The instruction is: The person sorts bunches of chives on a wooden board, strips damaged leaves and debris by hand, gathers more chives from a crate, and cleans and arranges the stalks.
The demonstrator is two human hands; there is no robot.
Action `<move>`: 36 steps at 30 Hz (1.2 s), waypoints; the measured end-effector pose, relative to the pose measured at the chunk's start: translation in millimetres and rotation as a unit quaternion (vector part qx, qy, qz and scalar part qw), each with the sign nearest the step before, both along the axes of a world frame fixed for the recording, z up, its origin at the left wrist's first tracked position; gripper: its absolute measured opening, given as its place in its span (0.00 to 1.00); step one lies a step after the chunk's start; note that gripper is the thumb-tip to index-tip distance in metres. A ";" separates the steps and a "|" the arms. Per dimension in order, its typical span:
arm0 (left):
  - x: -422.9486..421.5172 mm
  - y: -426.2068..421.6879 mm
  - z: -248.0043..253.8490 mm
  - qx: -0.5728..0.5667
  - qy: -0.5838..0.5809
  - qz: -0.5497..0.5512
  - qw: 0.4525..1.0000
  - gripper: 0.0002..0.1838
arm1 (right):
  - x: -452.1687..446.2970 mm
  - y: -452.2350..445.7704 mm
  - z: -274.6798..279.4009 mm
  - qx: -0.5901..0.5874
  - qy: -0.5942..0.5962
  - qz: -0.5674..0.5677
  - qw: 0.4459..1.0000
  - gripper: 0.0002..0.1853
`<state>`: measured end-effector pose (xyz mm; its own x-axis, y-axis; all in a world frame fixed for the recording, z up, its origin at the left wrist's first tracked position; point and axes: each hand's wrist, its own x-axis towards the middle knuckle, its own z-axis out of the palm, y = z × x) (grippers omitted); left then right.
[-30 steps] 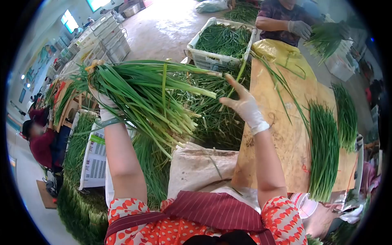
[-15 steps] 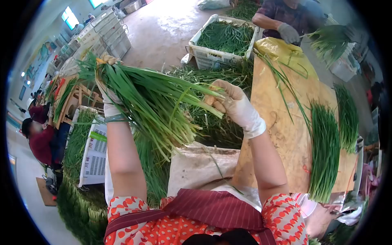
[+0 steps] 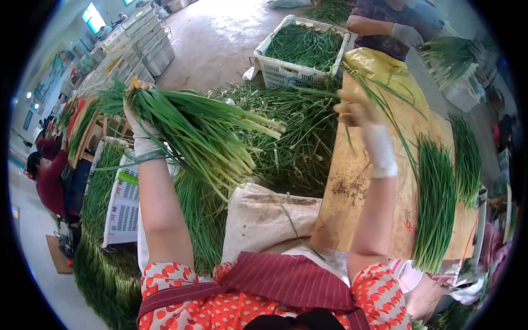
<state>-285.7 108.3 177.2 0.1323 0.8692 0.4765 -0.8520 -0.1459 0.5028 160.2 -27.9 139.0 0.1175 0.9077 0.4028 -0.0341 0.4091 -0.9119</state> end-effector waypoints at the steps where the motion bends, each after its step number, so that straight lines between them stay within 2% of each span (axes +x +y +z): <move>1: -0.1 1.1 -0.8 0.001 0.003 0.003 1.000 0.11 | -12.2 7.6 -0.4 -0.098 -0.208 -0.077 0.970 0.21; 3: 3.6 1.7 -0.1 0.004 0.006 0.007 1.000 0.11 | -40.0 13.7 9.2 -0.088 -0.206 0.043 0.974 0.25; 5: 15.3 -3.1 2.2 0.002 -0.004 0.069 0.998 0.13 | -73.8 14.7 22.7 -0.080 -0.130 0.092 0.984 0.22; 9: 30.4 -13.8 5.2 -0.007 0.043 0.052 0.998 0.15 | -113.5 29.5 24.9 -0.041 -0.087 0.091 0.991 0.19; 11: 29.1 -9.7 4.1 0.013 0.056 0.044 0.997 0.16 | -119.5 42.7 7.9 -0.110 0.031 0.099 0.989 0.17; 12: 27.5 -8.8 2.9 0.031 0.067 0.038 0.997 0.16 | -122.3 41.8 6.9 -0.111 0.030 0.099 0.988 0.17; 14: 23.6 -8.1 1.9 0.016 0.070 0.047 0.996 0.16 | -126.5 37.4 4.3 -0.073 0.051 0.052 0.995 0.15; 16: 32.9 -13.4 6.3 0.000 0.074 0.052 0.996 0.16 | -128.6 36.6 0.8 -0.092 0.093 0.019 0.991 0.13; 18: 50.0 -23.9 12.2 -0.035 0.067 0.153 0.985 0.16 | -125.7 36.8 -2.1 -0.111 0.136 -0.015 0.984 0.12; 19: 55.0 -30.9 14.8 -0.041 0.083 0.199 0.976 0.15 | -120.3 38.3 -2.6 -0.118 0.214 -0.032 0.969 0.12; 21: 46.2 -29.7 13.6 -0.029 0.097 0.164 0.981 0.15 | -107.3 44.5 -12.9 -0.117 0.351 -0.045 0.928 0.11; 22: 44.0 -30.7 14.4 -0.015 0.111 0.131 0.985 0.16 | -99.9 46.8 -23.6 -0.117 0.351 -0.047 0.928 0.11; 24: 45.2 -32.6 12.3 0.014 0.117 0.139 0.983 0.16 | -88.5 49.6 -38.7 -0.109 0.344 -0.036 0.932 0.11; 25: 42.2 -28.7 10.4 0.013 0.106 0.140 0.984 0.16 | -87.4 46.9 -35.5 -0.118 0.356 -0.087 0.923 0.11; 26: 38.6 -27.0 8.7 0.011 0.093 0.141 0.986 0.16 | -75.1 50.6 -47.9 -0.119 0.355 -0.086 0.923 0.11; 28: 31.7 -28.0 7.7 -0.017 0.102 0.180 0.978 0.16 | -44.0 57.3 -72.0 -0.152 0.198 -0.062 0.967 0.08; 29: 29.0 -28.1 7.6 -0.043 0.109 0.219 0.969 0.16 | -35.6 54.7 -72.9 -0.263 0.032 -0.078 0.961 0.16; 30: 27.8 -26.8 8.2 -0.043 0.109 0.219 0.969 0.16 | -38.2 48.2 -65.7 -0.263 0.032 -0.079 0.961 0.16; 33: 43.9 -34.0 14.8 -0.035 0.074 0.191 0.978 0.13 | -58.4 33.3 -37.0 -0.072 0.002 0.020 0.997 0.32; 34: 46.0 -34.3 13.8 -0.037 0.076 0.189 0.978 0.13 | -65.1 33.8 -30.7 -0.075 0.004 0.018 0.997 0.32; 36: 47.3 -30.7 15.0 -0.032 0.109 0.173 0.978 0.11 | -76.2 39.3 -19.1 -0.105 0.081 0.192 0.972 0.26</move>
<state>-238.4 77.7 192.3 -0.0825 0.9069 0.4132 -0.6287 -0.3690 0.6845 84.0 11.4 119.9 -0.1994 0.9576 0.2077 -0.2971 0.1429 -0.9441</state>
